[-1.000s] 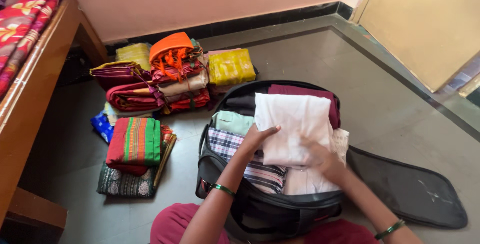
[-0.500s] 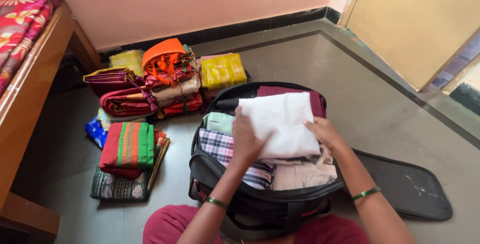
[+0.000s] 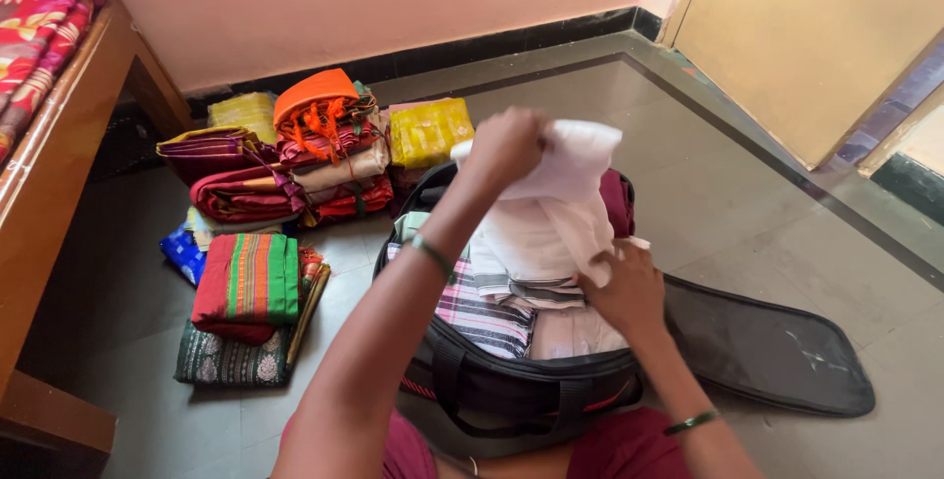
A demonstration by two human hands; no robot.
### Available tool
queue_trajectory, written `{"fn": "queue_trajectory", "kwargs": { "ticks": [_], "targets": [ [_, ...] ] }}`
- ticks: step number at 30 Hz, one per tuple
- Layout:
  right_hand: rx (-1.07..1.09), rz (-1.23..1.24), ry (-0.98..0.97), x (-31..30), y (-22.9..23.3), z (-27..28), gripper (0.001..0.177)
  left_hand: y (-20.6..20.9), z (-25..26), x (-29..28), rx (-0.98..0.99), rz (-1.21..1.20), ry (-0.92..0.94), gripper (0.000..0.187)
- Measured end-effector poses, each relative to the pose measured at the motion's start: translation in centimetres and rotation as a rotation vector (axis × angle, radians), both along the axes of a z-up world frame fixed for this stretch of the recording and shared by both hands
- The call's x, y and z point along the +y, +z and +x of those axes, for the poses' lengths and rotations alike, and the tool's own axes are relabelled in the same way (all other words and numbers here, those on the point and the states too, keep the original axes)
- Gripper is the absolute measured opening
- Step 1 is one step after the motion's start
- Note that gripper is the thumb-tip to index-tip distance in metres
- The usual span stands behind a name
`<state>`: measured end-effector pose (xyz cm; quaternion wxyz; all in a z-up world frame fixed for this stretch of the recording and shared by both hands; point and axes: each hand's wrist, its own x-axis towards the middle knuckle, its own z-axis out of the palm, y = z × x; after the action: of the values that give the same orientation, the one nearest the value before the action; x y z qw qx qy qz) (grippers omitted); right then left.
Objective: The person packs various folded clothes, including shirts and patterned fabrics, into a black bag and then zips it closed.
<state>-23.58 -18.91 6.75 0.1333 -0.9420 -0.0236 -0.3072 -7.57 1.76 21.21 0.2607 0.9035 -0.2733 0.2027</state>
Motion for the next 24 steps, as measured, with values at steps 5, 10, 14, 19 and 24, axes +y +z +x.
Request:
{"fn": "queue_trajectory", "kwargs": {
  "ticks": [5, 10, 14, 19, 24],
  "targets": [
    [0.152, 0.242, -0.065, 2.2, 1.6, 0.2, 0.018, 3.7, 2.4, -1.1, -0.013, 0.138, 0.098, 0.016],
    [0.280, 0.242, 0.252, 4.5, 2.2, 2.8, 0.018, 5.1, 4.5, -2.1, -0.003, 0.172, 0.168, 0.016],
    [0.715, 0.050, 0.349, 7.6, 1.2, 2.5, 0.037, 5.3, 5.3, -2.4, -0.096, 0.170, 0.136, 0.014],
    [0.390, -0.016, 0.619, 8.5, -2.0, 2.9, 0.061, 0.1, 3.1, -4.3, -0.314, 0.368, 0.004, 0.016],
    [0.725, -0.066, 0.591, 9.0, -1.2, -1.8, 0.077, -15.4, -9.0, -2.3, -0.497, 0.645, -0.285, 0.014]
  ]
}}
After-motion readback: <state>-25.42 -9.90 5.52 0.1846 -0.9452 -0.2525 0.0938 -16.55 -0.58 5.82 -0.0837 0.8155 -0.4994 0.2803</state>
